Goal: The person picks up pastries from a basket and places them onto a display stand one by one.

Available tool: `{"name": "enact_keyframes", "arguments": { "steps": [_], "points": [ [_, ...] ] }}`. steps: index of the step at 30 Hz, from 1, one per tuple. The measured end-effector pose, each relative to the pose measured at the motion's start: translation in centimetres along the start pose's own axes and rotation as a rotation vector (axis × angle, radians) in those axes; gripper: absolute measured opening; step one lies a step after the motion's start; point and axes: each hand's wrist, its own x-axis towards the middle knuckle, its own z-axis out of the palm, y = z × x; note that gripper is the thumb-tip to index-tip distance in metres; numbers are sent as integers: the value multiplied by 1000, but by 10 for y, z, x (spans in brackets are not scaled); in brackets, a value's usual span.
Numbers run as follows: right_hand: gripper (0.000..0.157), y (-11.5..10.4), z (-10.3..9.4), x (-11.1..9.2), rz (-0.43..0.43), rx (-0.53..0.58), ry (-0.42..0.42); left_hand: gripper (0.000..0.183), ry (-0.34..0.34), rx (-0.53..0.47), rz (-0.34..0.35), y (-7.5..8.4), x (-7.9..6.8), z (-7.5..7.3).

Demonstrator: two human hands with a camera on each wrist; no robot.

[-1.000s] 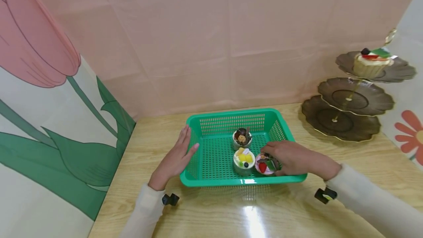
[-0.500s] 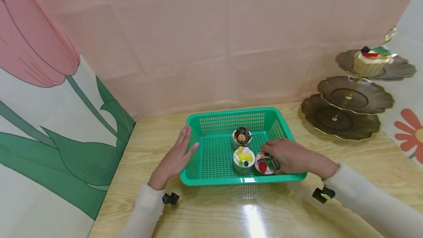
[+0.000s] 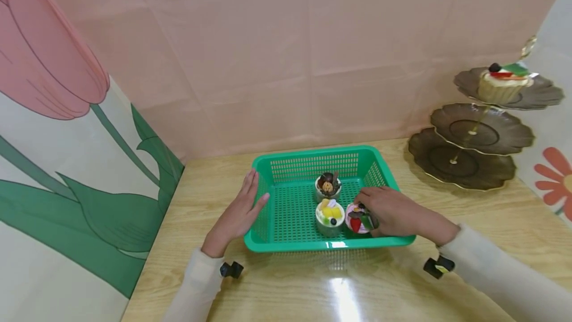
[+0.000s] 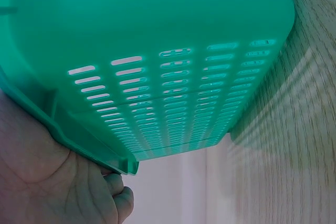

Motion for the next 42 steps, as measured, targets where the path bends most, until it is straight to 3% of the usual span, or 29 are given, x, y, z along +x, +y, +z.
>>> {"name": "enact_keyframes", "arguments": {
  "steps": [6, 12, 20, 32, 42],
  "points": [
    [68, 2, -6, -4, 23, 102, 20, 78, -1, 2, 5, 2, 0, 0],
    [68, 2, -26, -5, 89, 227, 1, 77, 15, 3, 19, 3, 0, -2],
    [62, 5, -50, -13, 83, 294, 91, 77, 11, 1, 9, 1, -1, -1],
    [61, 18, -78, -32, 131, 278, 165, 79, 4, -17, -3, -1, -4, 1],
    [66, 36, -100, -63, 202, 137, 260, 79, 7, -20, 5, 2, -2, 0]
  ]
}}
